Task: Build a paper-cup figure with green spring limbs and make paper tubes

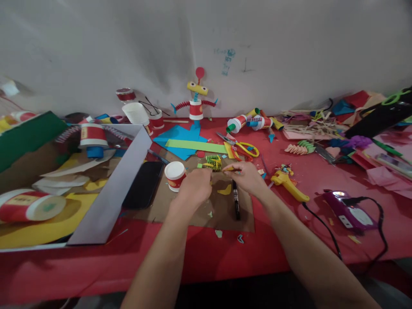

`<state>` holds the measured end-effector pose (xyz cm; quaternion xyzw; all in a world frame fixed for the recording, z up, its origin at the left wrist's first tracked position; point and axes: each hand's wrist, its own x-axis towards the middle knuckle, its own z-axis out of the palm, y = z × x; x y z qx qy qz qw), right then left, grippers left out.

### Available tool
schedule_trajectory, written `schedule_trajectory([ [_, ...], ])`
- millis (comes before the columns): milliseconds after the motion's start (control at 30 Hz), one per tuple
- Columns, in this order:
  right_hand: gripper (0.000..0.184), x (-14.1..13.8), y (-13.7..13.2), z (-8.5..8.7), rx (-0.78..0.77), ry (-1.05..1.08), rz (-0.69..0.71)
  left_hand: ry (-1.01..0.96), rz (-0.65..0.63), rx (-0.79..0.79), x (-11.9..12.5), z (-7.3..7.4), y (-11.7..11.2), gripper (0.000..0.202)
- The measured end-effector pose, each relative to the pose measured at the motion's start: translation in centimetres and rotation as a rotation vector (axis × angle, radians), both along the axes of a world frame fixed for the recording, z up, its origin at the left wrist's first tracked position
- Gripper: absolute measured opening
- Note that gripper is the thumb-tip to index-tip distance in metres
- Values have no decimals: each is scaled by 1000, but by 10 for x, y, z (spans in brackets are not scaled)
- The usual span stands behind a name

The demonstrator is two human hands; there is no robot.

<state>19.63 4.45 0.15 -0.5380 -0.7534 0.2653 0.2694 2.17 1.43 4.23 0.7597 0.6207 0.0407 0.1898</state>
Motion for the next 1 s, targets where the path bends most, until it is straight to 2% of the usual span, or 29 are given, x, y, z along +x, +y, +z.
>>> schedule_trajectory([
  [67, 15, 2, -9, 12, -108, 76, 175, -62, -7, 35, -9, 8, -15, 27],
  [133, 13, 2, -19, 23, -256, 102, 426, -121, -1, 58, -16, 11, -32, 27],
  [200, 14, 1, -27, 29, -369, 70, 653, -167, 15, 62, -19, 5, -43, 29],
  [267, 16, 0, -30, 30, -400, 42, 754, -194, 48, 81, -18, -7, -45, 34],
  [333, 15, 1, -28, 28, -386, 21, 717, -190, 90, 128, -13, -22, -38, 37],
  [433, 16, 3, -22, 21, -357, -6, 509, -129, 61, 148, -8, -36, -27, 40],
  [533, 18, 4, -14, 14, -246, 9, 308, -90, -30, 90, -11, -35, -27, 37],
  [633, 20, 5, -9, 8, -144, 32, 171, -168, -94, 34, -20, -28, -36, 40],
  [733, 20, 5, -7, 3, -136, 52, 136, -208, -142, 120, -24, -26, -49, 56],
  [833, 18, 3, -7, 0, -151, 36, 163, -176, -273, 147, -20, -29, -64, 69],
  [900, 17, 1, -6, -1, -132, 8, 164, -201, -345, 102, -16, -33, -75, 68],
  [1000, 18, 0, -5, -1, -97, -29, 147, -235, -329, 151, -8, -39, -86, 57],
])
